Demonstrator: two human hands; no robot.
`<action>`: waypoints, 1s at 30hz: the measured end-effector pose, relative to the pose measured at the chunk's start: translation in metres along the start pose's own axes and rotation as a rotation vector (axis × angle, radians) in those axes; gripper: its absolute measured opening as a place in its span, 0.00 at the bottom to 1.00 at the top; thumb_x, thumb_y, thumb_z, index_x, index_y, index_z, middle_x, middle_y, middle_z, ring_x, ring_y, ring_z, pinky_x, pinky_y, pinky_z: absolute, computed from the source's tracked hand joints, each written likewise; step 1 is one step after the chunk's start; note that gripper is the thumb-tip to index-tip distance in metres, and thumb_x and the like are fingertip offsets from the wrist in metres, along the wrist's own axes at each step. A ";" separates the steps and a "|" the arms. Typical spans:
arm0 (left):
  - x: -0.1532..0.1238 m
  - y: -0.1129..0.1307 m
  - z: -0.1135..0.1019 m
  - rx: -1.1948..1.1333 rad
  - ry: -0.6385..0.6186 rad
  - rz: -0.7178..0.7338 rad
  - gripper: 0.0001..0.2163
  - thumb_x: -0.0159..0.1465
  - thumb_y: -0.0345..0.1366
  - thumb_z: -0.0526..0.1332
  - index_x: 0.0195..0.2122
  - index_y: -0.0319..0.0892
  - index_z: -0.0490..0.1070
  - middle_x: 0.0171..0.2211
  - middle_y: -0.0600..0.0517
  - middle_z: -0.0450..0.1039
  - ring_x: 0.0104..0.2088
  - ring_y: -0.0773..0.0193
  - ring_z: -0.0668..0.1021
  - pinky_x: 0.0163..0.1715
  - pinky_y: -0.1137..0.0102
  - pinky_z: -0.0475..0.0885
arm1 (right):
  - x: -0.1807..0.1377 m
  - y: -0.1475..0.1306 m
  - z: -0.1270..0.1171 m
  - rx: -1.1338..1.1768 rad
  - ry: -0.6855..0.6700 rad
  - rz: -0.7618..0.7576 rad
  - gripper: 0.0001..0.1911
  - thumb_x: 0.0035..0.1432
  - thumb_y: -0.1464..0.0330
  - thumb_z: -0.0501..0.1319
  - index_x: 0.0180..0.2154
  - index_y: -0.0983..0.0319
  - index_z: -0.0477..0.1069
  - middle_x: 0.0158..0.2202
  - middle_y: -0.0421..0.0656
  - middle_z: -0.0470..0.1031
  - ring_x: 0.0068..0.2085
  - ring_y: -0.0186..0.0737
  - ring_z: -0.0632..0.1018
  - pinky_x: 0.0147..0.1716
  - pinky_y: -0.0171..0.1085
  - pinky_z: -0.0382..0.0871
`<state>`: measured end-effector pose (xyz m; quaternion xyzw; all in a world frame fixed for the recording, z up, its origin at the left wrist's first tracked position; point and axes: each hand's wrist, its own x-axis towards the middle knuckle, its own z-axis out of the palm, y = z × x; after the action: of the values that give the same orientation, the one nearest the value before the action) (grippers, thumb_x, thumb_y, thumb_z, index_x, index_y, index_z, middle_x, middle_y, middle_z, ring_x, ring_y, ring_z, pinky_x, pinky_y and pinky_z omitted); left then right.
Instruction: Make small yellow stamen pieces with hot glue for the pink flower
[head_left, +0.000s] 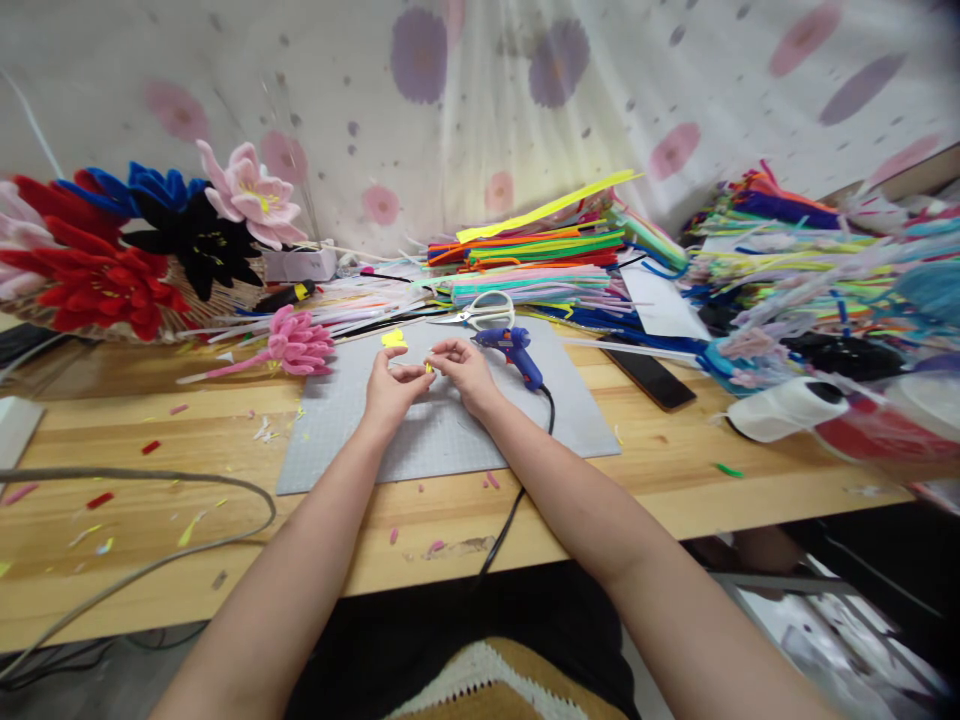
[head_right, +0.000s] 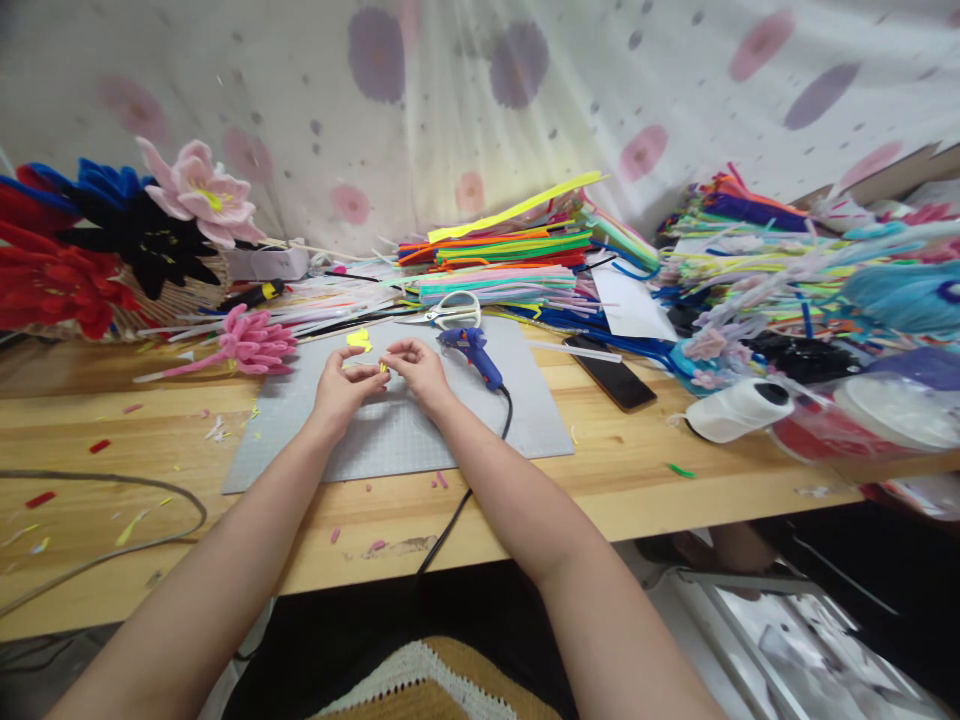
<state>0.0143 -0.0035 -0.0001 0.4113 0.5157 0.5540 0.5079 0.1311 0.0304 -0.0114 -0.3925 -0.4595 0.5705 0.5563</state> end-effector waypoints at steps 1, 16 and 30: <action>0.000 0.000 0.000 -0.004 -0.002 -0.001 0.29 0.38 0.33 0.69 0.41 0.42 0.58 0.23 0.57 0.73 0.23 0.68 0.76 0.30 0.69 0.73 | 0.000 0.000 0.000 0.000 0.001 -0.003 0.18 0.33 0.64 0.69 0.27 0.61 0.66 0.22 0.35 0.71 0.25 0.29 0.70 0.29 0.32 0.62; 0.001 0.002 -0.003 0.001 -0.007 0.002 0.29 0.39 0.32 0.69 0.42 0.40 0.58 0.21 0.56 0.73 0.23 0.66 0.77 0.28 0.69 0.72 | -0.006 -0.006 -0.004 0.050 -0.183 0.117 0.20 0.35 0.66 0.69 0.34 0.62 0.69 0.27 0.39 0.77 0.27 0.30 0.73 0.33 0.34 0.65; 0.001 0.005 -0.005 -0.188 -0.121 -0.185 0.23 0.46 0.28 0.67 0.42 0.37 0.61 0.26 0.49 0.76 0.29 0.62 0.79 0.36 0.64 0.74 | -0.004 -0.003 -0.003 0.063 -0.086 0.074 0.20 0.33 0.64 0.70 0.30 0.62 0.67 0.21 0.35 0.73 0.23 0.30 0.71 0.30 0.33 0.64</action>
<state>0.0081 -0.0032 0.0044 0.3454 0.4658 0.5250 0.6230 0.1355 0.0270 -0.0096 -0.3667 -0.4498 0.6211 0.5267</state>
